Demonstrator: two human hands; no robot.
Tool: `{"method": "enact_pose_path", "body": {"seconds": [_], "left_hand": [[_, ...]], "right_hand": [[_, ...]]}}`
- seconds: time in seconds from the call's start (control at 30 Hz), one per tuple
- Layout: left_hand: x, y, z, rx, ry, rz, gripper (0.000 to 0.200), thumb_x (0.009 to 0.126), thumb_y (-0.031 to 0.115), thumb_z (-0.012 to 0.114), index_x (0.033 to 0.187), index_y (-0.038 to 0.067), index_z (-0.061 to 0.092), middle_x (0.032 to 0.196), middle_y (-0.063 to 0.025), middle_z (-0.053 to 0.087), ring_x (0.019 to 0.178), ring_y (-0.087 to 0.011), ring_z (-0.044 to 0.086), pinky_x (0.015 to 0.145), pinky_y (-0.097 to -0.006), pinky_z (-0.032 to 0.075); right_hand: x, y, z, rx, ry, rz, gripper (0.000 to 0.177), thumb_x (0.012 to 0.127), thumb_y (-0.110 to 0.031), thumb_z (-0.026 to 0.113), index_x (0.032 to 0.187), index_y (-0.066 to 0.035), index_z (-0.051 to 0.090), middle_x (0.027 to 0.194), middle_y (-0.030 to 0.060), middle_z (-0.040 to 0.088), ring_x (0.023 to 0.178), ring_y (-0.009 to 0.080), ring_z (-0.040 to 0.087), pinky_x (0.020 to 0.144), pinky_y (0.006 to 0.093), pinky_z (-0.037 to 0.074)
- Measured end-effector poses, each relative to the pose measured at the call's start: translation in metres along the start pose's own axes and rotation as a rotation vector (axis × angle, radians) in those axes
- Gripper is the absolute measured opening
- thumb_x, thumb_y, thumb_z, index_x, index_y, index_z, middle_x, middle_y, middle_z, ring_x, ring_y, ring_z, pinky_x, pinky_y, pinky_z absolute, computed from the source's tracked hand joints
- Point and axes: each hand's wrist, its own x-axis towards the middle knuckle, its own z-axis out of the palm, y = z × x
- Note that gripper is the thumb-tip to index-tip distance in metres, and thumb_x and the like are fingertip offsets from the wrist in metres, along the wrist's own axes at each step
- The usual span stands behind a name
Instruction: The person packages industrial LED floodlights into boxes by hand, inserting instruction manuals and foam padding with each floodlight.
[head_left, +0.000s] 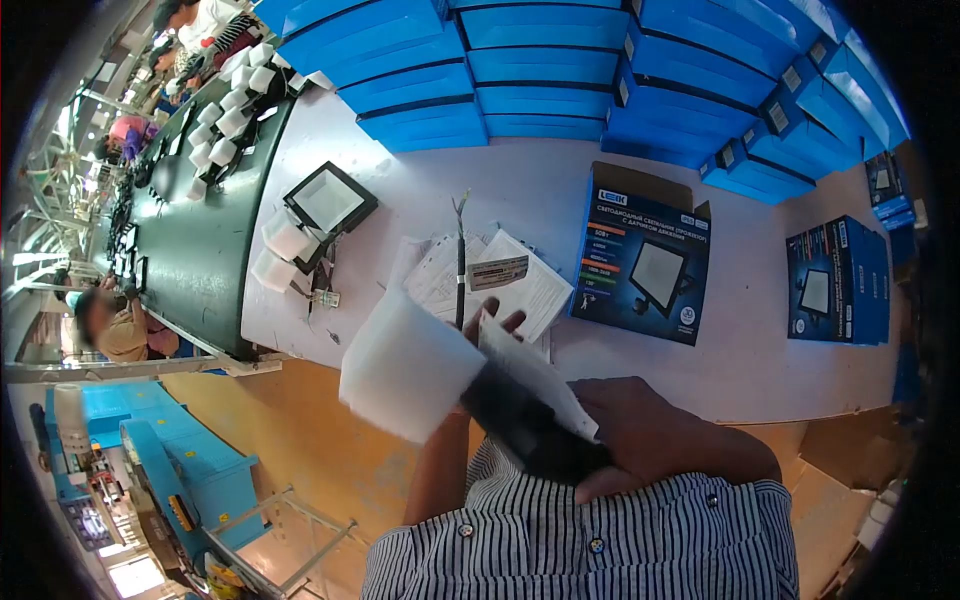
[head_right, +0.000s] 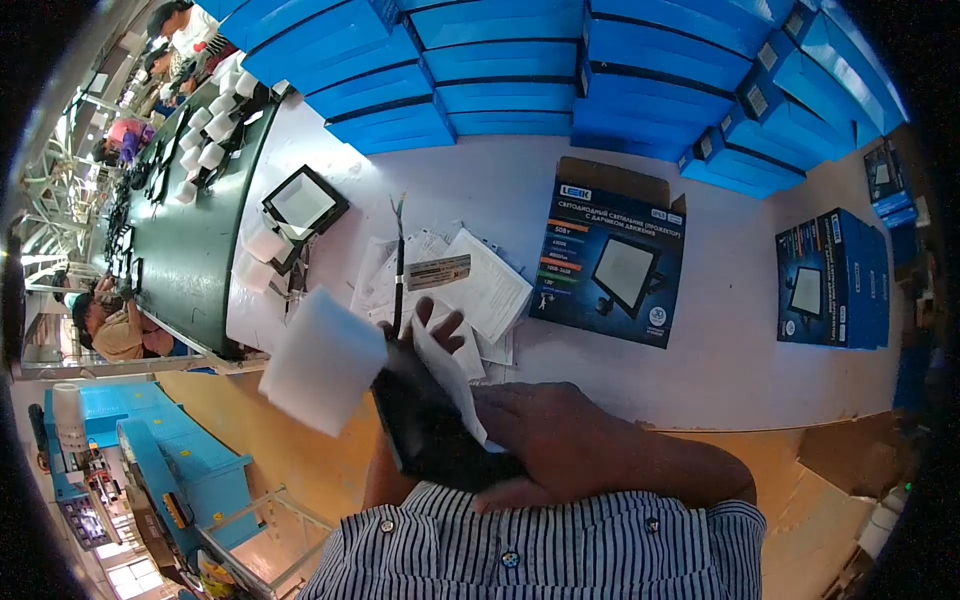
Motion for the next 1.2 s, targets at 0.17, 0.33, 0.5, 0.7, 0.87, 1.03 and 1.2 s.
{"method": "enact_pose_path", "body": {"seconds": [0.17, 0.33, 0.5, 0.7, 0.87, 1.03, 1.2], "left_hand": [[-0.001, -0.009, -0.017, -0.088, -0.082, -0.069, 0.043, 0.086, 0.035, 0.048, 0.113, 0.001, 0.048, 0.117, -0.0273, 0.045, 0.108, -0.034, 0.048, 0.084, -0.0465, 0.046], [0.003, -0.023, -0.017, -0.156, 0.104, -0.071, 0.031, 0.086, 0.034, 0.05, 0.1, 0.007, 0.055, 0.094, -0.0097, 0.055, 0.09, -0.0238, 0.05, 0.077, -0.0375, 0.044], [0.033, -0.044, -0.009, 0.136, -0.106, -0.234, 0.026, 0.089, 0.033, 0.045, 0.099, 0.011, 0.056, 0.086, -0.0079, 0.057, 0.086, -0.0252, 0.051, 0.073, -0.0337, 0.042], [0.023, -0.06, -0.038, 0.38, 0.208, -0.313, 0.03, 0.087, 0.033, 0.047, 0.095, 0.005, 0.056, 0.08, -0.0065, 0.051, 0.081, -0.0211, 0.049, 0.07, -0.0326, 0.042], [0.036, -0.083, 0.013, 0.345, 0.399, -0.359, 0.051, 0.08, 0.047, 0.055, 0.108, 0.004, 0.048, 0.105, -0.0086, 0.052, 0.098, -0.0235, 0.051, 0.083, -0.0367, 0.045], [0.055, -0.1, 0.027, 0.625, 0.288, -0.342, 0.078, 0.066, 0.054, 0.069, 0.12, 0.005, 0.039, 0.113, -0.0093, 0.05, 0.107, -0.0258, 0.049, 0.089, -0.0422, 0.044], [0.077, -0.117, 0.024, 0.643, 0.369, -0.387, 0.051, 0.077, 0.027, 0.064, 0.117, 0.003, 0.045, 0.106, -0.0082, 0.053, 0.099, -0.0189, 0.051, 0.085, -0.0328, 0.043]], "right_hand": [[-0.007, 0.002, 0.001, -0.02, 0.068, 0.019, 0.087, 0.073, -0.066, 0.049, 0.119, 0.007, 0.043, 0.112, 0.029, 0.051, 0.098, 0.0389, 0.055, 0.085, 0.0426, 0.044], [-0.017, 0.049, -0.018, 0.415, 0.345, 0.116, 0.079, 0.076, -0.064, 0.048, 0.121, 0.001, 0.045, 0.113, 0.0214, 0.054, 0.104, 0.0302, 0.053, 0.09, 0.0405, 0.041], [0.027, 0.11, -0.033, 0.999, 0.575, 0.253, 0.066, 0.086, -0.041, 0.049, 0.133, 0.0, 0.026, 0.123, 0.0165, 0.048, 0.11, 0.0237, 0.049, 0.091, 0.0323, 0.04], [-0.031, 0.087, -0.012, 0.74, 0.574, 0.177, 0.072, 0.081, -0.043, 0.056, 0.133, -0.001, 0.027, 0.118, 0.0164, 0.05, 0.114, 0.0248, 0.045, 0.098, 0.0403, 0.031], [-0.077, 0.065, 0.014, 0.858, 0.604, 0.017, 0.093, 0.065, -0.05, 0.068, 0.13, 0.004, 0.031, 0.117, 0.0214, 0.048, 0.114, 0.0306, 0.043, 0.1, 0.0414, 0.028], [-0.111, 0.057, -0.02, 0.544, 0.559, 0.377, 0.093, 0.052, -0.049, 0.076, 0.12, 0.006, 0.042, 0.106, 0.0192, 0.054, 0.096, 0.0297, 0.053, 0.087, 0.0378, 0.041], [-0.125, 0.085, -0.035, 0.688, 0.777, 0.559, 0.061, 0.064, -0.026, 0.072, 0.109, 0.008, 0.049, 0.093, 0.0193, 0.059, 0.084, 0.0251, 0.058, 0.077, 0.0328, 0.047]]}}
